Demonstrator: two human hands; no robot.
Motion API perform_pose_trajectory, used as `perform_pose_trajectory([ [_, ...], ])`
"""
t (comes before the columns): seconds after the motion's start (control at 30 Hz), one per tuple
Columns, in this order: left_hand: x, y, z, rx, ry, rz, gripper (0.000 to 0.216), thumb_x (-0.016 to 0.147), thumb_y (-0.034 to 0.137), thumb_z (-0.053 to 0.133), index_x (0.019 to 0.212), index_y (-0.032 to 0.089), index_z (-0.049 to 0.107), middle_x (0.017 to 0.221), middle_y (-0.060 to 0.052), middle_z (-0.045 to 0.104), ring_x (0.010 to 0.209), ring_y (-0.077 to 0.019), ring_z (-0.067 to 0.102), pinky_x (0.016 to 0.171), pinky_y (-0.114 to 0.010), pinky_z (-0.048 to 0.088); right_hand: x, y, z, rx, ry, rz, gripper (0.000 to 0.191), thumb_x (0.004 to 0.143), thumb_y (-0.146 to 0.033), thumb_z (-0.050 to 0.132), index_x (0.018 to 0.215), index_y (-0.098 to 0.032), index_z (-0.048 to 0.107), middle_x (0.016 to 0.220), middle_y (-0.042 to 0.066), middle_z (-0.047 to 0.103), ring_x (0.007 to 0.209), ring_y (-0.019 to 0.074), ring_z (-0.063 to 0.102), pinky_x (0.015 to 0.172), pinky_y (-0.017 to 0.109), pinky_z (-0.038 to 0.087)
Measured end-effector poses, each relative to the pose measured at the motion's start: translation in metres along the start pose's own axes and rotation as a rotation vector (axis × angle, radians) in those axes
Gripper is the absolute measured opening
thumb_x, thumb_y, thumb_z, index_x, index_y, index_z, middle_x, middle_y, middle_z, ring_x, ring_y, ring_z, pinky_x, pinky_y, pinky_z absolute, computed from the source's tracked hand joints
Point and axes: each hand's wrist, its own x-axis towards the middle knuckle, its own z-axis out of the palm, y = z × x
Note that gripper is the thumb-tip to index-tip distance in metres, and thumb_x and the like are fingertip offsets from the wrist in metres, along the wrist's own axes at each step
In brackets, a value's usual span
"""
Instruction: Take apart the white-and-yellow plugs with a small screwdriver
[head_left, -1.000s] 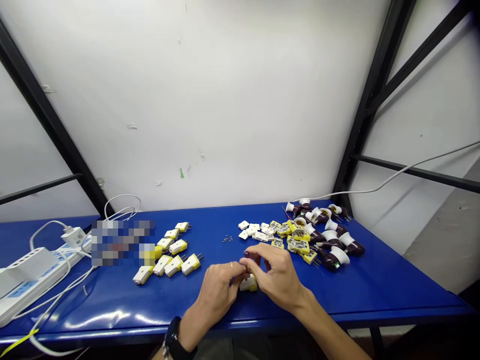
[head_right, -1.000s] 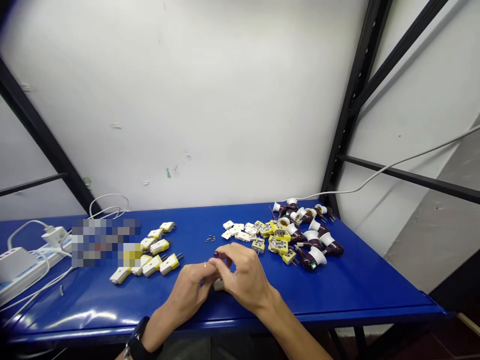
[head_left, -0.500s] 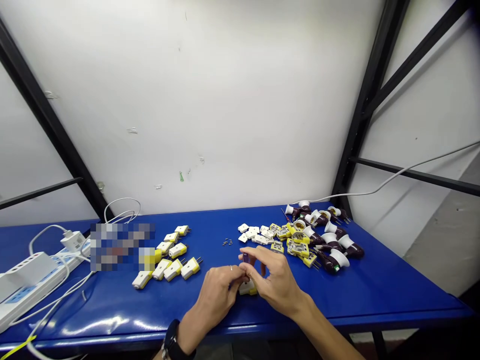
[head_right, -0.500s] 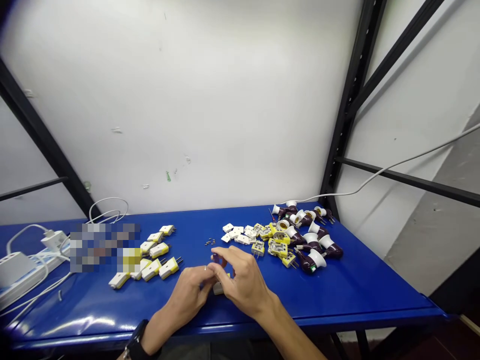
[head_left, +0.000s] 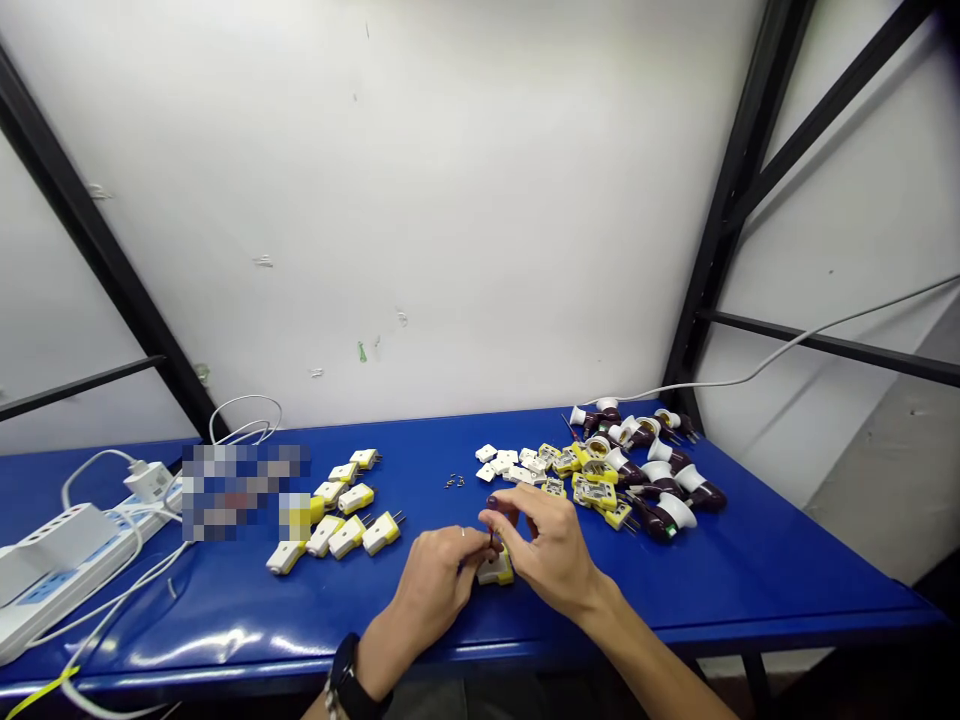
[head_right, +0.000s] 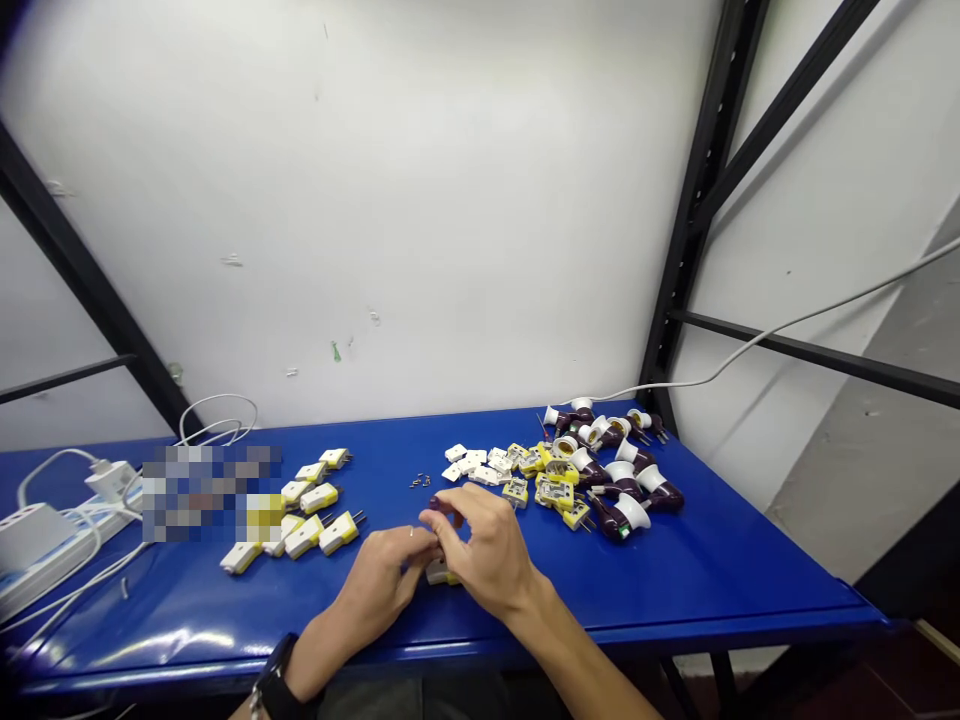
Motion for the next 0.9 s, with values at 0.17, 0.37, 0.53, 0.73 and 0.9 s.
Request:
perform_pose_trajectory([
  [0.17, -0.001, -0.002, 0.001, 0.009, -0.009, -0.021, 0.026, 0.089, 0.006, 0.052, 0.085, 0.021, 0.073, 0.080, -0.002, 0.077, 0.071, -0.0187, 0.069, 0.064, -0.025, 0.044, -0.003, 0.000, 0.007, 0.032, 0.063, 0.048, 0.005, 0.090, -0.023, 0.070, 0.087, -0.019, 0.071, 0.072, 0.002, 0.072, 0.062, 0.0161, 0.064, 0.058, 0.026, 0.049],
  [0.37, -0.003, 0.004, -0.003, 0.026, -0.054, -0.036, 0.016, 0.091, 0.018, 0.066, 0.103, 0.025, 0.073, 0.096, -0.003, 0.076, 0.088, -0.0209, 0.069, 0.078, -0.029, 0.051, -0.003, -0.006, 0.002, 0.251, 0.077, 0.179, 0.007, 0.092, -0.026, 0.067, 0.095, -0.021, 0.071, 0.081, 0.002, 0.075, 0.065, 0.0157, 0.069, 0.061, 0.025, 0.055],
  [0.53, -0.014, -0.004, -0.010, 0.198, -0.087, 0.009, 0.033, 0.086, 0.029, 0.075, 0.118, 0.027, 0.070, 0.102, -0.005, 0.076, 0.092, -0.0244, 0.069, 0.080, -0.034, 0.054, -0.004, 0.009, -0.026, 0.350, 0.271, 0.292, 0.019, 0.101, -0.040, 0.055, 0.105, -0.022, 0.060, 0.079, 0.001, 0.068, 0.065, 0.0179, 0.069, 0.061, 0.029, 0.058],
  [0.73, -0.026, -0.043, -0.069, 0.435, 0.238, -0.115, 0.029, 0.095, 0.043, 0.059, 0.115, 0.027, 0.072, 0.104, -0.006, 0.077, 0.096, -0.0272, 0.071, 0.086, -0.037, 0.055, -0.009, 0.053, -0.085, -0.292, 0.106, 0.315, 0.026, 0.101, -0.040, 0.048, 0.101, -0.021, 0.066, 0.097, 0.008, 0.068, 0.079, 0.0226, 0.066, 0.069, 0.034, 0.053],
  [0.9, -0.034, -0.071, -0.105, 0.621, 0.162, -0.380, 0.030, 0.095, 0.042, 0.053, 0.109, 0.027, 0.076, 0.099, -0.004, 0.077, 0.094, -0.0278, 0.071, 0.079, -0.035, 0.056, -0.022, 0.079, -0.103, -0.576, -0.153, 0.379, 0.031, 0.089, -0.044, 0.066, 0.111, -0.022, 0.070, 0.102, 0.007, 0.068, 0.083, 0.0255, 0.070, 0.068, 0.034, 0.053],
])
